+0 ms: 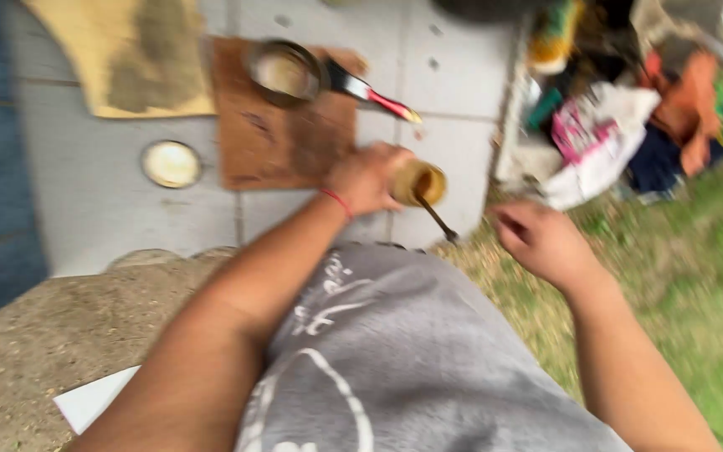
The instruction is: The person pours a clear liquid from a plastic bottle into a small jar containing a brown substance. They then use a metal rod to stir the mixture thoroughly. Finally, they use a paintbrush to apply the mixture onto the metal rod.
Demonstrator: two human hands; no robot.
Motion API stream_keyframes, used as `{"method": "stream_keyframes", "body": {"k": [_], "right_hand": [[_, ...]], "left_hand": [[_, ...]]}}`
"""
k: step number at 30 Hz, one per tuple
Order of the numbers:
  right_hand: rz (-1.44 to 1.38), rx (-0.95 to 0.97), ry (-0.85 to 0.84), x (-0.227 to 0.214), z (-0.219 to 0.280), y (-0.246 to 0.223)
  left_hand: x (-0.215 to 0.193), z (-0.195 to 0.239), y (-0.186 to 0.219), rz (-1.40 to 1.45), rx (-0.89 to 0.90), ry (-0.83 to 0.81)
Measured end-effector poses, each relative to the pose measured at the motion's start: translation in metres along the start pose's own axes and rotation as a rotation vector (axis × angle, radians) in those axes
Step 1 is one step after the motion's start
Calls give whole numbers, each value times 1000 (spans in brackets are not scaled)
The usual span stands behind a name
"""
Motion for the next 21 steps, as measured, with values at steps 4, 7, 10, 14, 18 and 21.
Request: {"method": "stream_keyframes", "body": {"k": [4,7,10,14,18,21], "right_hand": [[-84,-153,82,2,-9,-19],[-58,-212,78,-12,-16,-31],[-13,-324,66,-14,-20,-48],[30,-460,67,13,-22,-61],[23,-534,238,32,-24,-59],[-135,-539,282,23,-20,-49]], "left_hand": [[-3,4,-5,-42,-33,20],[-9,7,1,-53,-18,50],[-6,7,0,-42,-15,68],[-12,10,1,-21,-13,66],[-16,11,5,-6,4,52],[-18,12,5,4,18,45]]}}
Point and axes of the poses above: each hand's wrist, its own z-axis away from the middle knuckle, its own x-axis out of the palm, y = z × x, the point moved 2 cm from there along -z, towards the middle knuckle, and after that the axes turned 5 degrees about -y, right-handed, at the moved point
